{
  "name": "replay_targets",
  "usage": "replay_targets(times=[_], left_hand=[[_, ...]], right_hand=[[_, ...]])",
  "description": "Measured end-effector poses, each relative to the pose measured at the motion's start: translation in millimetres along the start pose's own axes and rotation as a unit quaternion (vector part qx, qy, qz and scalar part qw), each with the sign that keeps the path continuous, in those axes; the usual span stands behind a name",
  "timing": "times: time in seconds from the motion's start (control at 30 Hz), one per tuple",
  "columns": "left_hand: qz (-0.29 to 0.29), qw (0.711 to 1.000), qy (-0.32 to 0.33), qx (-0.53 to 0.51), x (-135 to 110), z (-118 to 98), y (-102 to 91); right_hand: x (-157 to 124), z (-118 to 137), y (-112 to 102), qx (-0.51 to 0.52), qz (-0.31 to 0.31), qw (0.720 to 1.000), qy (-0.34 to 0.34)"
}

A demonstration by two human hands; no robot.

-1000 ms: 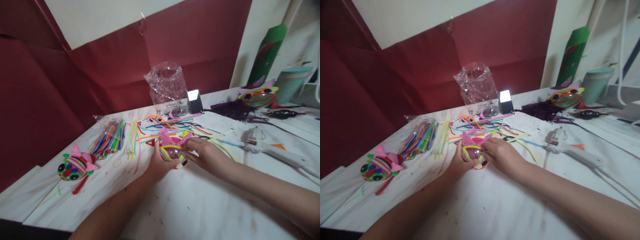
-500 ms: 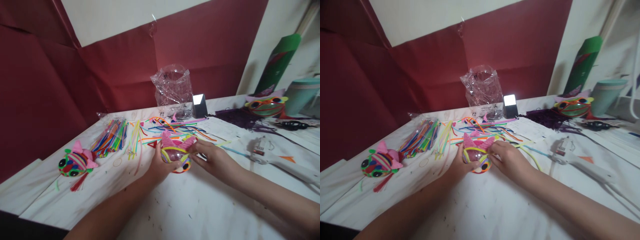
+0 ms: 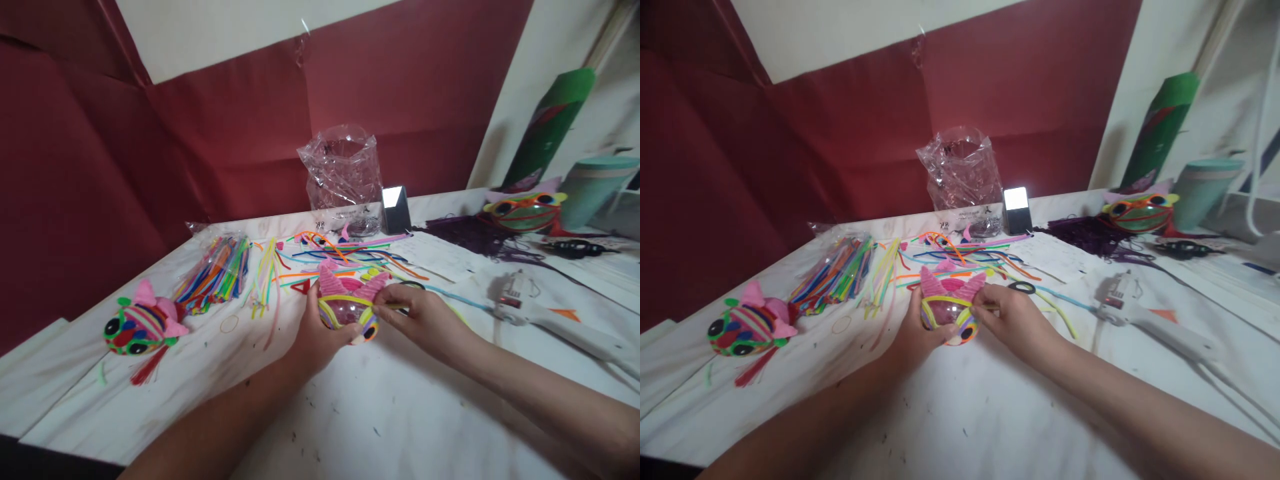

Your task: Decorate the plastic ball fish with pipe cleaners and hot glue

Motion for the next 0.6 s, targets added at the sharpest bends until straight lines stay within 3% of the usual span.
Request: replay_targets(times=[0.27, 0.6], left_hand=[[0.004, 1.0, 0.017, 0.007, 0, -2, -0.4], [-0.001, 1.0, 0.028, 0.004, -2, -4, -0.7]], right_hand=[[0, 2, 0, 0.034, 0.006, 0.999, 0.009], [2, -10, -11, 0.047, -0.062, 0.996, 0.05]])
Point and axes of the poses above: each hand's wrist, its own x-axis towards the middle knuckle, its own y-axis out of the palm, z = x × y, the point moved 9 cm from there along x, towards the middle knuckle, and after that the axes turned 9 degrees about y, right-handed, at the moved point
